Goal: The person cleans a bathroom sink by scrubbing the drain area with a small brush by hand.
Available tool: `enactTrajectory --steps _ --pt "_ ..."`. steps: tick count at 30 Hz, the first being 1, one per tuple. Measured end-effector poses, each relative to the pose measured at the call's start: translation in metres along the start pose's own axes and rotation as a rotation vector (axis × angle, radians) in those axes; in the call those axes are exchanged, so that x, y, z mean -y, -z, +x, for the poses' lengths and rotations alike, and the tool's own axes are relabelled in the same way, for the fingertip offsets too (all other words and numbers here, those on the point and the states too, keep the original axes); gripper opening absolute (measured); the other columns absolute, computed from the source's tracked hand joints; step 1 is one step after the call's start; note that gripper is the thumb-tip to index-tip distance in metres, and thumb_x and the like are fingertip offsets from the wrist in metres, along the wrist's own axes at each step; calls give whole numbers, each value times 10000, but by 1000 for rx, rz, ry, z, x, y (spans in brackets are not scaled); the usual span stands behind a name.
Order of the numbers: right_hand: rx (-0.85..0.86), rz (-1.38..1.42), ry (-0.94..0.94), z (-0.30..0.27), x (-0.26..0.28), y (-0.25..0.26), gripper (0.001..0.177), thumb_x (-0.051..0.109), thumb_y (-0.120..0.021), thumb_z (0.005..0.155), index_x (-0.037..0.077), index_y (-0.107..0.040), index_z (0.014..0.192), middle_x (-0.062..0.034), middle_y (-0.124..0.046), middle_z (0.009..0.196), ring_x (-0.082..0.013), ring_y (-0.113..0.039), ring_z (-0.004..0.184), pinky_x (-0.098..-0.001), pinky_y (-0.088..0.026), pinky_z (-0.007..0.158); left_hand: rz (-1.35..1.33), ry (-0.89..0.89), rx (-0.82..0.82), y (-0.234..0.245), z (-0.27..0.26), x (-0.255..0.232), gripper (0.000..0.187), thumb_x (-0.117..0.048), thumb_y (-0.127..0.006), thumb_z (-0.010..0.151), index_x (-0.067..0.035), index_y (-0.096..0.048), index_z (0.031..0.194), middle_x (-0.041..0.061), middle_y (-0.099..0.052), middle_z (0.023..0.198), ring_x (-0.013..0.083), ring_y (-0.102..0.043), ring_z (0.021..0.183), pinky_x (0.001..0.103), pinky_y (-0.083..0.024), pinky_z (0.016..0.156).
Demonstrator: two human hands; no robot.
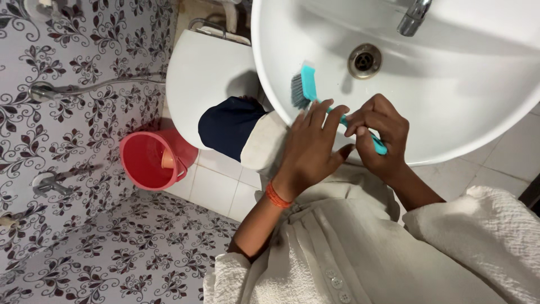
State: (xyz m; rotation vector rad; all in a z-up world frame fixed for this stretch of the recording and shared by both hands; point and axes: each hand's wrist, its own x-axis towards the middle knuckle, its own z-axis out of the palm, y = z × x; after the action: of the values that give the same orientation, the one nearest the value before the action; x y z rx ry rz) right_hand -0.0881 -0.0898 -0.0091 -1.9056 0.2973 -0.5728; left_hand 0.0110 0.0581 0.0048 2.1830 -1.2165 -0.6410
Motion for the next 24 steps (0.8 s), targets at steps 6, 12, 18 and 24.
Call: enactTrajectory --steps 6,12,18,24 --pt "-8 -141 -5 13 13 -22 72 57 -614 941 10 -664 962 -169 -626 1087 -233 -645 878 -337 -515 739 276 -30 -263 -14 25 18 661 -243 -756 894 -106 -466 1472 155 -435 1601 428 -352 1512 625 -304 1210" --pt "49 -134 -45 -4 17 -5 54 40 -639 893 18 -686 905 -129 -616 925 -216 -657 827 -330 -518 722 135 -6 -58 -9 5 14 628 -317 -799 893 -151 -508 1424 138 -508 1500 410 -412 1477 616 -333 1184" --pt "29 -107 17 -9 14 -8 95 13 -567 900 19 -660 883 -130 -625 982 -242 -670 940 -320 -528 787 138 -13 -46 -23 6 8 808 -311 -826 732 -101 -480 1432 197 -483 1487 437 -448 1396 608 -360 1107" --pt "57 -228 -61 1 14 -8 75 9 -600 861 0 -672 880 -124 -575 907 -224 -611 771 -345 -486 706 16 -50 -2 -23 12 21 821 -343 -819 786 -53 -428 1448 243 -471 1501 439 -474 1390 567 -431 1068"
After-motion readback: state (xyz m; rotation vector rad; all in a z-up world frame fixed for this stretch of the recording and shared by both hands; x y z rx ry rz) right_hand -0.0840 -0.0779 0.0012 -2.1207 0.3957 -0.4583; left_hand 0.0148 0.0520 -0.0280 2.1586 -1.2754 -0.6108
